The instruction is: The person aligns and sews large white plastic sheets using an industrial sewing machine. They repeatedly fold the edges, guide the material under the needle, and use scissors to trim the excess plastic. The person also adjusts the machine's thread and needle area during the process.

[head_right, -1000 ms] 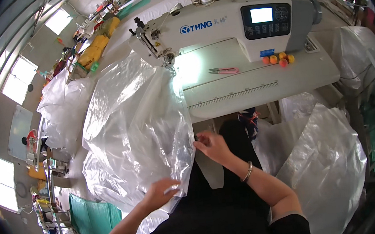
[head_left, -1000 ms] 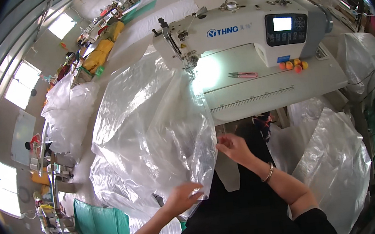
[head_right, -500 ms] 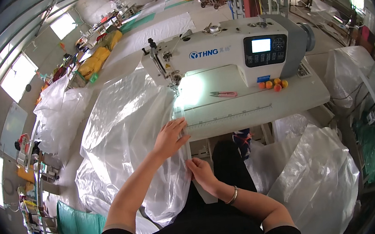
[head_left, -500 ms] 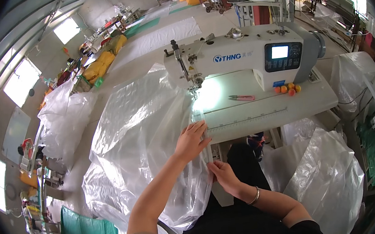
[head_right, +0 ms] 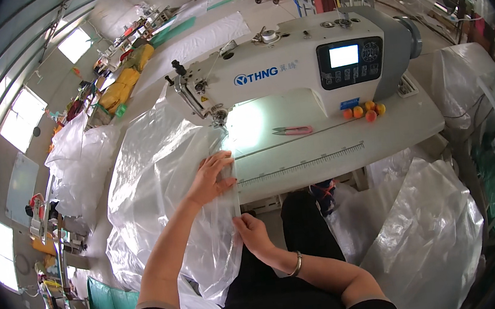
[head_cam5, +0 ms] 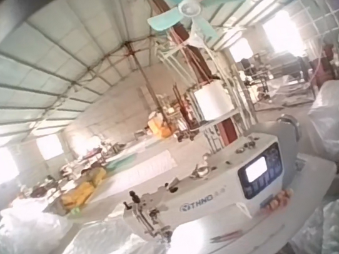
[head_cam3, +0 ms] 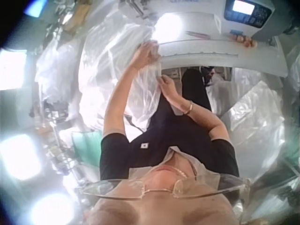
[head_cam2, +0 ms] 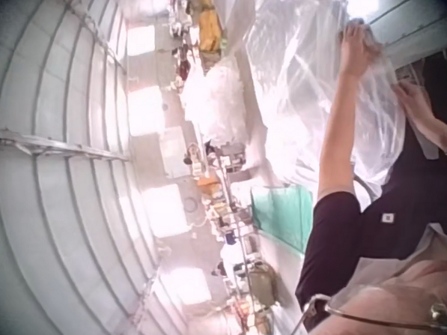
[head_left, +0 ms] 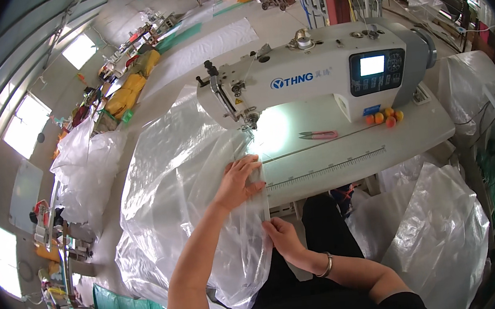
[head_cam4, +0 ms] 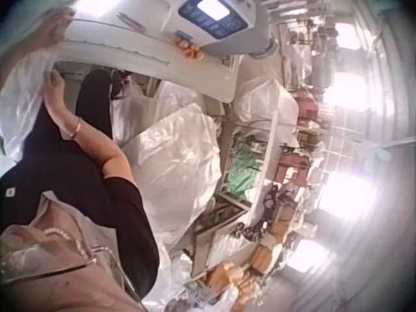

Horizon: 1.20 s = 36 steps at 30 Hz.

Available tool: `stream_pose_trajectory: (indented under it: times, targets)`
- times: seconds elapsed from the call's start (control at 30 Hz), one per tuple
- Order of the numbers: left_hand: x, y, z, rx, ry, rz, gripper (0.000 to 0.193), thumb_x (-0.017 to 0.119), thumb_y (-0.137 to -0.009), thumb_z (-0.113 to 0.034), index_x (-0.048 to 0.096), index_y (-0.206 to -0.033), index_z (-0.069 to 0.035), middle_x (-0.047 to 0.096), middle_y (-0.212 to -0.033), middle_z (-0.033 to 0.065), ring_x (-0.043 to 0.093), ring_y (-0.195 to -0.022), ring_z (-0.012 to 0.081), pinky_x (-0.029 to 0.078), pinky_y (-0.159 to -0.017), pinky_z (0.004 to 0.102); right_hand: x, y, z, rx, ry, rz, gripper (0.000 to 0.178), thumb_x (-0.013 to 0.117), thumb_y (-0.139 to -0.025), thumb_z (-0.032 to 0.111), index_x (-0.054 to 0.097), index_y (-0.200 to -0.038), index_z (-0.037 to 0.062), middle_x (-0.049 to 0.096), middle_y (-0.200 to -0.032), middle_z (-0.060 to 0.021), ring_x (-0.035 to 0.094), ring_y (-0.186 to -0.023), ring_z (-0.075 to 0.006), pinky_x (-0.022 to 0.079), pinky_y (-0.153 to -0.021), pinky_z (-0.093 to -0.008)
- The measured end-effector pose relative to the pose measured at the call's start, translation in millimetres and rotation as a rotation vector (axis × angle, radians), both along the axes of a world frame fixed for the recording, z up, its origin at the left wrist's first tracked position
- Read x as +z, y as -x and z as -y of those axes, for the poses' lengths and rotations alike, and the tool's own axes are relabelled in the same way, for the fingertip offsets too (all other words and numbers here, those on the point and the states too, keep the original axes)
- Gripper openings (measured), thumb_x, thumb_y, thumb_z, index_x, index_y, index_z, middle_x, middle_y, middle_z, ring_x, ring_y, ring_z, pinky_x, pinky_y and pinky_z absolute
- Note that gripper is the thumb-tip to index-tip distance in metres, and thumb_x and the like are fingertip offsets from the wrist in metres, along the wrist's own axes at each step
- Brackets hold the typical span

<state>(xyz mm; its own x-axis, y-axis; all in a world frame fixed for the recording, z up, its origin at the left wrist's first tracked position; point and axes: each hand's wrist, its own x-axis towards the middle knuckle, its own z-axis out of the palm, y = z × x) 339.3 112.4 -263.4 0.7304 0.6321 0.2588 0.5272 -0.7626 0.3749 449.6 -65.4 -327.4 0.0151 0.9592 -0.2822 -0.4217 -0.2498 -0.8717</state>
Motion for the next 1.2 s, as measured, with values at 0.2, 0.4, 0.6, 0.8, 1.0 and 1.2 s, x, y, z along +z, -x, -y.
stream_pose_trajectory:
  times: [0.2,0.4,0.6,0.8,1.0,1.2]
  targets:
    - [-0.3,-7.6,-36.4,-0.016,-0.094,-0.035,0.045,0.075,-0.079,-0.029,0.061,-0.118,-0.013,0.054,-0.133,0.0082,0.049,-0.125,0.0299,0.034,-0.106,0.0439,4.3,4.1,-5.0,0.031,-0.016,-0.116,0.023,0.056,-0.098,0.02,0.06,-0.088,0.0003,0.054,-0.069,0.0025,0.047,-0.059,-0.004,0.039,-0.053,-0.0225]
    - [10.2,-12.3,-53.8,-0.125,-0.094,-0.149,0.033,0.073,-0.08,-0.02,0.066,-0.109,-0.007,0.06,-0.121,0.0101,0.055,-0.113,0.0309,0.041,-0.1,0.0421,-2.7,4.6,-18.1,0.026,-0.093,0.012,0.025,0.056,-0.097,0.019,0.058,-0.085,-0.0024,0.056,-0.065,-0.0027,0.05,-0.056,-0.0087,0.042,-0.053,-0.0264]
    - [26.7,-24.3,-14.4,-0.037,-0.047,-0.11,0.037,0.073,-0.079,-0.013,0.063,-0.111,0.001,0.06,-0.12,0.0124,0.055,-0.113,0.0324,0.047,-0.095,0.0402,-4.2,2.8,-26.9,0.004,-0.109,-0.038,0.026,0.056,-0.096,0.019,0.058,-0.083,-0.0028,0.058,-0.064,-0.0041,0.051,-0.056,-0.0093,0.042,-0.053,-0.0271]
    - [28.9,-26.7,-9.1,0.0,-0.027,-0.112,0.039,0.073,-0.079,-0.013,0.062,-0.114,0.0,0.059,-0.123,0.0128,0.055,-0.115,0.0321,0.046,-0.096,0.0398,-3.7,-1.6,-28.2,0.032,-0.118,-0.06,0.026,0.056,-0.096,0.019,0.059,-0.083,-0.0032,0.057,-0.063,-0.004,0.051,-0.055,-0.0095,0.042,-0.052,-0.027]
    - [28.8,-28.6,-15.5,-0.001,-0.017,-0.129,0.037,0.071,-0.081,-0.017,0.061,-0.113,-0.001,0.058,-0.124,0.0093,0.054,-0.117,0.0293,0.047,-0.095,0.0393,-6.3,-6.9,-23.9,0.116,-0.099,-0.005,0.028,0.057,-0.097,0.022,0.06,-0.085,-0.0032,0.056,-0.062,-0.0036,0.053,-0.055,-0.0086,0.043,-0.052,-0.0265]
    - [27.8,-28.4,-14.6,0.031,-0.014,-0.125,0.037,0.071,-0.081,-0.019,0.061,-0.113,-0.002,0.058,-0.125,0.0088,0.054,-0.118,0.0292,0.047,-0.096,0.0399,-6.1,-6.1,-10.9,0.16,-0.11,-0.136,0.029,0.059,-0.097,0.024,0.06,-0.087,-0.003,0.056,-0.063,-0.0028,0.054,-0.056,-0.008,0.044,-0.053,-0.0248]
